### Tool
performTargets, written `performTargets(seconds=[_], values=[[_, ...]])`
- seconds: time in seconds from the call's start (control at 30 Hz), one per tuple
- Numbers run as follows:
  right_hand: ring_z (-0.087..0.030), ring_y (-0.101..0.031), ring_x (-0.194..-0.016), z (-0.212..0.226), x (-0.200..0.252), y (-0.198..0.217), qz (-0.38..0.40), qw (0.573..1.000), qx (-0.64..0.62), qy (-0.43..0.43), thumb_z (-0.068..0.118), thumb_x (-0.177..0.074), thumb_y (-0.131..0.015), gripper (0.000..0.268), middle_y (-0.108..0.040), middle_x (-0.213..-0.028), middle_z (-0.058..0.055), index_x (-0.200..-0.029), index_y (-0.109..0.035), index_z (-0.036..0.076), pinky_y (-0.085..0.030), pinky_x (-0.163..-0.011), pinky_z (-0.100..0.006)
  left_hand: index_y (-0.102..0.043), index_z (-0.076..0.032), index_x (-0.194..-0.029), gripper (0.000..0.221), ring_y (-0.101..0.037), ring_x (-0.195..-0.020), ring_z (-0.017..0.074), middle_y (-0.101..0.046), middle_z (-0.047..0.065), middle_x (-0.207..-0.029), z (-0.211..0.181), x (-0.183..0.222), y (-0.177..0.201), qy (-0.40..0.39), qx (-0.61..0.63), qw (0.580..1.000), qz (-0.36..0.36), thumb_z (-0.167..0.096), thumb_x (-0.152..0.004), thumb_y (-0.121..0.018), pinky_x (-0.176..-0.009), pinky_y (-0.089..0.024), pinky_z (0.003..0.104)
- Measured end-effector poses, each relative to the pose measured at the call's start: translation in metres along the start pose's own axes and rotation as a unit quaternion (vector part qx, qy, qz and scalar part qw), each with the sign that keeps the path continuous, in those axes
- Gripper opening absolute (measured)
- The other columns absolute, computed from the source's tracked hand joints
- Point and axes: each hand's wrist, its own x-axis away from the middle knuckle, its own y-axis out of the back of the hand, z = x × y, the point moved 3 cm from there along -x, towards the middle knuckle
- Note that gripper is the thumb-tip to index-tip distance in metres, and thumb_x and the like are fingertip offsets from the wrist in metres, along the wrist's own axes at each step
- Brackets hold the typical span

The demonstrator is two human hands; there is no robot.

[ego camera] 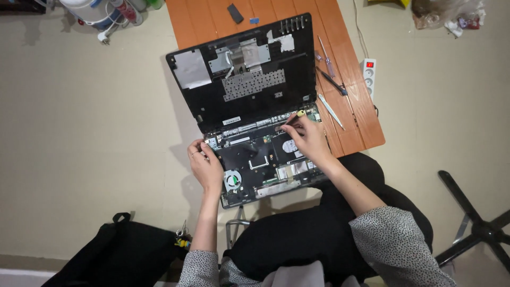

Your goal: Repairing the internal components of a laptop, including connecting ribbon cables and using a screwdriver to secure parts.

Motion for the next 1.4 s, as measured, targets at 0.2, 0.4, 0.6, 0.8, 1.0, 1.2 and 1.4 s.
performTargets(seconds=[0.2, 0.4, 0.6, 0.8, 1.0, 1.2, 1.4], values=[[-0.037, -0.075, -0.088, 0.012, 0.002, -0.002, -0.001, 1.000, 0.007, 0.021, 0.001, -0.094, -0.073, 0.016, -0.074, -0.090, -0.025, -0.106, -0.067, -0.008, -0.063, -0.079, -0.038, -0.055, -0.004, -0.116, 0.019, -0.068, -0.101, 0.0379, -0.061, 0.017, -0.103, -0.002, 0.000, 0.000, -0.010, -0.002, 1.000, -0.003, -0.020, -0.107, -0.047, -0.076, -0.060, 0.040], [-0.038, -0.075, -0.086, 0.009, 0.002, -0.002, 0.001, 0.999, 0.019, 0.051, 0.000, -0.094, -0.073, 0.015, -0.073, -0.089, -0.026, -0.105, -0.067, -0.008, -0.064, -0.078, -0.037, -0.055, -0.005, -0.116, 0.019, -0.068, -0.101, 0.0368, -0.061, 0.017, -0.104, 0.003, -0.001, -0.002, -0.005, 0.000, 1.000, 0.000, -0.020, -0.107, -0.047, -0.077, -0.060, 0.038], [-0.035, -0.076, -0.086, 0.020, 0.003, -0.002, 0.011, 0.996, 0.034, 0.081, -0.002, -0.093, -0.073, 0.012, -0.072, -0.089, -0.023, -0.104, -0.068, -0.006, -0.064, -0.078, -0.036, -0.055, -0.004, -0.115, 0.019, -0.068, -0.100, 0.0368, -0.061, 0.017, -0.103, -0.001, 0.000, 0.001, -0.006, -0.003, 1.000, -0.001, -0.020, -0.108, -0.047, -0.075, -0.060, 0.039], [-0.037, -0.076, -0.087, 0.037, 0.003, -0.004, 0.027, 0.991, 0.068, 0.113, -0.009, -0.090, -0.070, 0.012, -0.073, -0.088, -0.020, -0.101, -0.070, -0.003, -0.065, -0.077, -0.039, -0.055, -0.005, -0.115, 0.019, -0.068, -0.100, 0.0362, -0.061, 0.016, -0.104, 0.002, -0.001, -0.001, -0.010, -0.004, 1.000, 0.000, -0.020, -0.107, -0.048, -0.075, -0.060, 0.038], [-0.034, -0.076, -0.083, 0.046, 0.001, 0.000, 0.043, 0.981, 0.136, 0.132, -0.009, -0.089, -0.070, 0.014, -0.074, -0.084, -0.014, -0.098, -0.071, 0.001, -0.065, -0.073, -0.038, -0.055, -0.004, -0.115, 0.019, -0.068, -0.101, 0.0359, -0.060, 0.015, -0.104, 0.003, -0.001, -0.001, -0.013, -0.009, 1.000, 0.001, -0.019, -0.107, -0.046, -0.075, -0.060, 0.039], [-0.032, -0.075, -0.082, 0.042, -0.003, 0.001, 0.065, 0.968, 0.178, 0.161, -0.001, -0.092, -0.068, 0.011, -0.075, -0.081, -0.010, -0.095, -0.070, 0.009, -0.061, -0.074, -0.040, -0.055, -0.004, -0.115, 0.019, -0.068, -0.100, 0.0354, -0.060, 0.014, -0.105, 0.004, -0.002, -0.001, -0.019, -0.016, 1.000, 0.004, -0.019, -0.107, -0.046, -0.075, -0.060, 0.038], [-0.035, -0.075, -0.082, 0.031, -0.010, 0.003, 0.108, 0.963, 0.167, 0.179, 0.000, -0.094, -0.067, 0.010, -0.076, -0.081, -0.012, -0.093, -0.070, 0.009, -0.060, -0.076, -0.039, -0.054, -0.002, -0.115, 0.019, -0.068, -0.100, 0.0385, -0.060, 0.017, -0.105, -0.001, -0.001, 0.000, -0.019, -0.018, 1.000, 0.003, -0.018, -0.107, -0.046, -0.075, -0.060, 0.041]])
